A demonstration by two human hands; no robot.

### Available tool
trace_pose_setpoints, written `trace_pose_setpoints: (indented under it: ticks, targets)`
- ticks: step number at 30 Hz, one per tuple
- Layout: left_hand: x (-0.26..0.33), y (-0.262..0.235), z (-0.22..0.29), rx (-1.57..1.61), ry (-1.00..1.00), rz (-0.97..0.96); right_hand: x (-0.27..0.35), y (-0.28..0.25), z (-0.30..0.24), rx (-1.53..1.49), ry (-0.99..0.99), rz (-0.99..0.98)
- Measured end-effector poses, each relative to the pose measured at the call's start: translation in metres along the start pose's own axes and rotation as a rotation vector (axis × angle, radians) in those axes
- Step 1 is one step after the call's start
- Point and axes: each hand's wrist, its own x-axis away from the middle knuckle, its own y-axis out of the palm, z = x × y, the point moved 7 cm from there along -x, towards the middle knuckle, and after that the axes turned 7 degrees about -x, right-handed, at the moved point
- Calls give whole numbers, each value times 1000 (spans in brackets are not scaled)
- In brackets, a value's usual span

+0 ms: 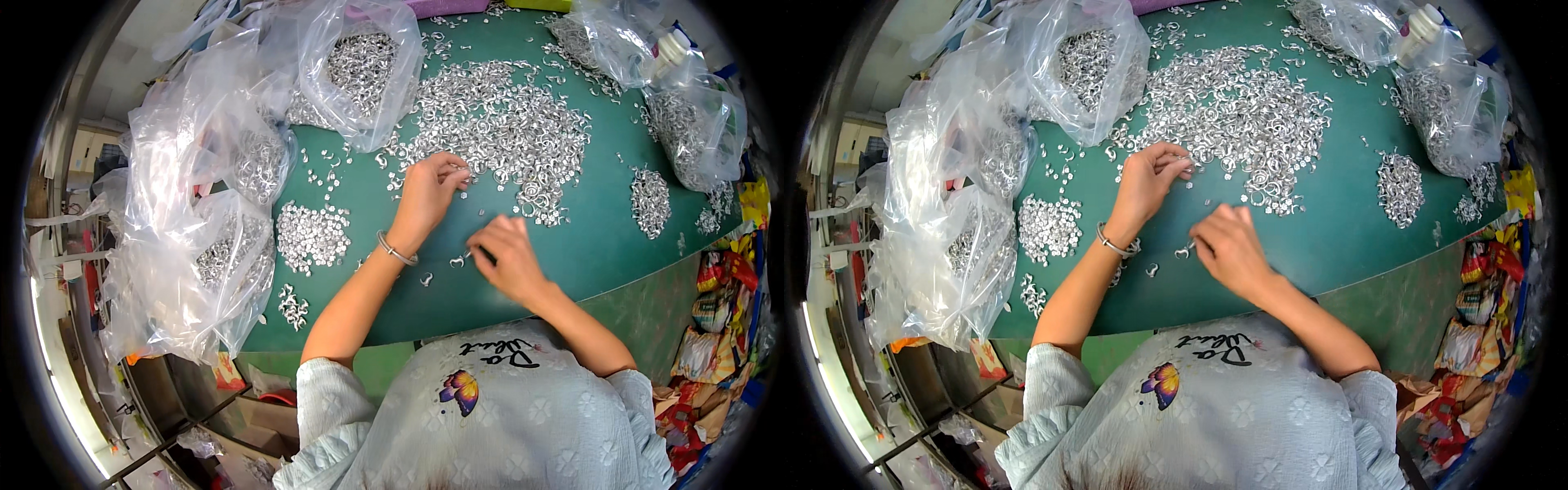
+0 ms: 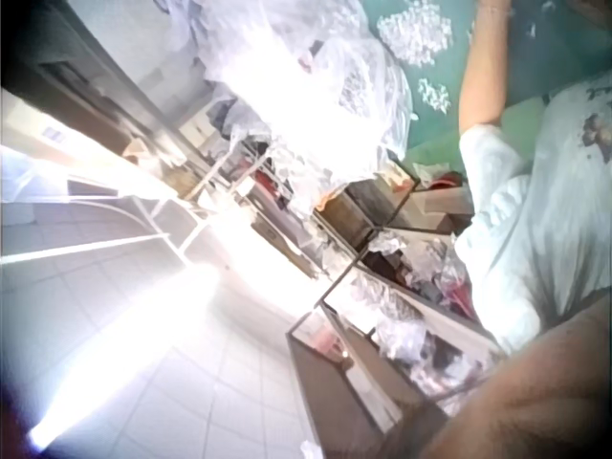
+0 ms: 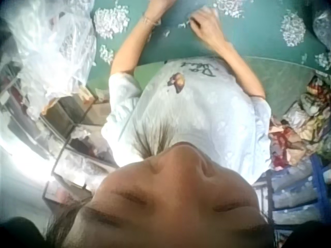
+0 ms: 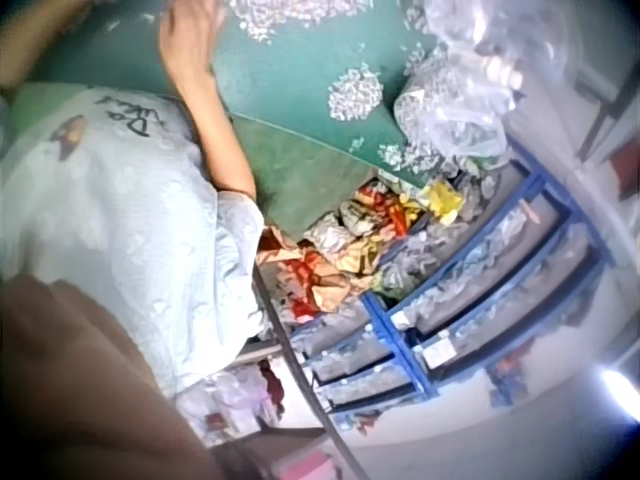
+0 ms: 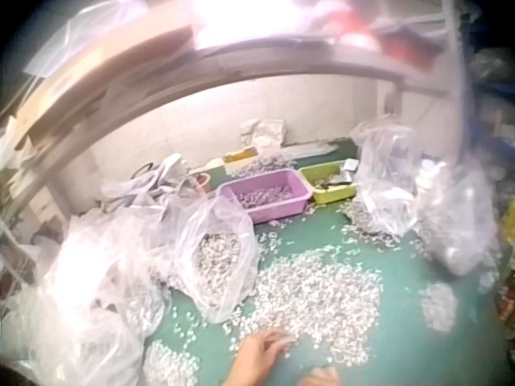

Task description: The person sorts small silver metal components on a green surface by hand, picking up individual pieces from a large pile and placing them into smaller groups or a plastic tray while moving plastic bags of items aside to reach the work.

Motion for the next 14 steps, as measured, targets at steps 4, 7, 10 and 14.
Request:
trace_pose_setpoints:
  ticks: [4, 7, 10, 14]
  targets:
    - [9, -9, 27, -392, 266, 85, 6, 2, 0, -72, -30, 20]
    - [15, -13, 13, -234, 94, -35, 2, -23, 11, 76, 22, 166]
    - [18, -5, -15, 214, -104, -197, -10, -13, 8, 224, -24, 95]
    - [19, -3, -22, 311, -172, -188, -13, -4, 14, 299, -9, 39]
